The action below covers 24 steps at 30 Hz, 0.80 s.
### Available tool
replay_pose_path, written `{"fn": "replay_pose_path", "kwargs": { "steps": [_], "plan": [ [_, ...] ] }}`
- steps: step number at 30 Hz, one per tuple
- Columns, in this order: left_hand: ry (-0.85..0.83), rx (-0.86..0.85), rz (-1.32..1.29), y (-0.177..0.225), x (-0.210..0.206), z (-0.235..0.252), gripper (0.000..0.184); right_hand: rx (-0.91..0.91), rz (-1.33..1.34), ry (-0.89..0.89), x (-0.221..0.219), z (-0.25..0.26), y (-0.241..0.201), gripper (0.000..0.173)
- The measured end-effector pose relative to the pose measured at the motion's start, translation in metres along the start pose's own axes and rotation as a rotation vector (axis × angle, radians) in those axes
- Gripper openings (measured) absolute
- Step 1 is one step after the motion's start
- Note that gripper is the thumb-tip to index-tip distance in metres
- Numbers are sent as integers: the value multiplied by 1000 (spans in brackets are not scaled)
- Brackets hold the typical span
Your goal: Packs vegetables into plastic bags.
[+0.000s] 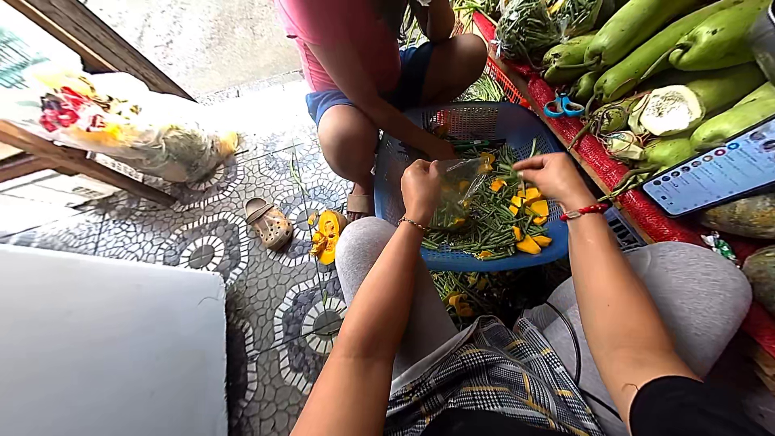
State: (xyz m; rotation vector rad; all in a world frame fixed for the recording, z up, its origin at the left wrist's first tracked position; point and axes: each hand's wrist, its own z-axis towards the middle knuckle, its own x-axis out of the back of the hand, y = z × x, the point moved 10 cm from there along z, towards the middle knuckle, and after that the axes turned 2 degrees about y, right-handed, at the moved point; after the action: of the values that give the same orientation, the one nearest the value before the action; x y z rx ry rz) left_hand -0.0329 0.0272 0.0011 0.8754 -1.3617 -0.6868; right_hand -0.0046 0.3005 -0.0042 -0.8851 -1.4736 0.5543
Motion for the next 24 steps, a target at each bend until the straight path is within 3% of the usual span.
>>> {"fn": "replay_pose_path", "kwargs": {
  "steps": [3, 5, 7, 12, 16, 19, 21, 24],
  "plan": [
    [-31, 39, -35, -4, -6, 1, 30, 343, 276, 50, 8, -17, -75, 18],
    [-39, 56, -74, -5, -10, 2, 30, 562, 273, -11, -14, -24, -114, 17],
    [-28, 81, -107, -9, -11, 2, 27, 658, 156, -133, -56, -18, -125, 19],
    [-6, 101, -143, -14, -6, 3, 30, 488, -575, -581, -138, 9, -84, 20],
    [-49, 98, -142, -11, -14, 4, 28, 412, -753, -569, -129, 11, -79, 21],
    [-44, 100, -161, -12, -16, 5, 28, 413, -722, -568, -123, 13, -85, 22],
    [-46, 107, -166, -14, -16, 6, 28, 381, -567, -559, -114, 13, -90, 25],
    [-36, 165, -246, -21, -14, 6, 29, 308, 46, -410, -74, 13, -100, 24]
  ]
}}
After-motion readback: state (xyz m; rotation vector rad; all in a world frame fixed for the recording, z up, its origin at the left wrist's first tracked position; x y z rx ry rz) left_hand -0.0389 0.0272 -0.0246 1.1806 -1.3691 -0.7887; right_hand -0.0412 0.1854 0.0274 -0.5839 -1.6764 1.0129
